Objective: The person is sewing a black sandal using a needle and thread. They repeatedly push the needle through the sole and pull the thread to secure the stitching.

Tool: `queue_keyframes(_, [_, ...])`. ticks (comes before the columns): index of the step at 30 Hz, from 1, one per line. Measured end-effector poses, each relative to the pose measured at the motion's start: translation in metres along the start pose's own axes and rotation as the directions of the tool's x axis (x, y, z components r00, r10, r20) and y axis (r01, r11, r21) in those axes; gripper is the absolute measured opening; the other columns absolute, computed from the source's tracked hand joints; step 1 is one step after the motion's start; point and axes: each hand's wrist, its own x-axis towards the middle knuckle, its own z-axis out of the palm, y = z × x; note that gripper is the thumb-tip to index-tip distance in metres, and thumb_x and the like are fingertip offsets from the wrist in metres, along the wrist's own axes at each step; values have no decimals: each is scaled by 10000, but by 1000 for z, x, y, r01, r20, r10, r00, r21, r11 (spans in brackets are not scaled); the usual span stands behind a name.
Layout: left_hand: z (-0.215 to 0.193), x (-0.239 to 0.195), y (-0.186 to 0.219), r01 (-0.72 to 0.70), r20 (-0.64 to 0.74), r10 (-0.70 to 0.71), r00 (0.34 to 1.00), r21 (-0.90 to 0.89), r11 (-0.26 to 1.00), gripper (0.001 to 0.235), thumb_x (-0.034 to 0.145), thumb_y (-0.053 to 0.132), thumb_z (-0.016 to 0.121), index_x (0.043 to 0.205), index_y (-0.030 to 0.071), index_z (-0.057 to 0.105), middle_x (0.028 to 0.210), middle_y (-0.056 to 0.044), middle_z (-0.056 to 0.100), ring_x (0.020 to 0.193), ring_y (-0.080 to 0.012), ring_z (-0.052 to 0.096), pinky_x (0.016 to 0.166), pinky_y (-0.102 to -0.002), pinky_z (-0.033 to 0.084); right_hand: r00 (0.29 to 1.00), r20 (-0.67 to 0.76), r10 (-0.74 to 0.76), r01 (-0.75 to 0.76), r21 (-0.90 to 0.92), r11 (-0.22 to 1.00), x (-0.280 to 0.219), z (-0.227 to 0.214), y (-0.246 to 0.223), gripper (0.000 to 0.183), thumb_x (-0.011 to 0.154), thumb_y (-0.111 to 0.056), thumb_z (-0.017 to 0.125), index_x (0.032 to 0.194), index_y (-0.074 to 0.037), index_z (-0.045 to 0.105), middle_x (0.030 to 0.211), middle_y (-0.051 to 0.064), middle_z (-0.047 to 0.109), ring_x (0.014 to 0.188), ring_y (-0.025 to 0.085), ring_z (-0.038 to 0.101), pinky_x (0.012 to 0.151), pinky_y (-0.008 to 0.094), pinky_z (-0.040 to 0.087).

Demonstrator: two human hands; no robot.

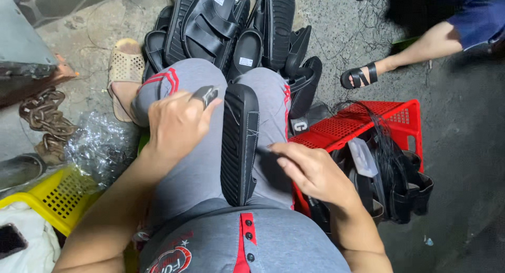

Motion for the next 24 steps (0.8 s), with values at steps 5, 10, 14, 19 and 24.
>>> queue_keyframes(5, [-11,-3,23,-40,-78,14,997,-354,934,527,895,275,719,497,43,464,486,-127,458,460,-346,543,417,-366,413,983,-64,169,-164,78,983,-4,15,10,294,944,-234,502,1190,-123,618,967,119,709,848,338,702,685,430,575])
queue_keyframes(10, [-9,-8,30,-28,-79,-1,997,-373,928,465,892,257,722,535,43,513,499,-117,480,470,-338,557,419,-359,420,981,-46,188,-188,16,982,-4,27,11,295,951,-246,484,1196,-136,606,959,141,701,851,368,691,680,469,563])
queue_keyframes(14, [-22,-5,28,-36,-72,8,997,-396,917,294,892,237,716,677,49,650,545,-117,534,494,-318,585,427,-372,436,975,-38,217,-218,1,976,-3,34,11,289,953,-260,481,1196,-158,600,957,138,700,857,371,688,680,473,560])
queue_keyframes(19, [-29,-6,28,10,-45,-27,999,-347,938,384,911,282,701,606,86,575,524,-93,513,487,-300,580,435,-353,432,977,-78,197,-186,125,975,5,34,5,278,953,-211,492,1174,-92,610,932,206,684,844,425,673,680,500,551])
queue_keyframes(24, [-28,-27,9,68,47,-59,997,-221,973,416,896,337,706,613,63,575,522,-132,530,494,-330,592,438,-389,434,985,-166,43,48,507,860,-19,33,24,238,918,-125,544,1084,-6,667,787,163,676,644,203,641,590,361,553])
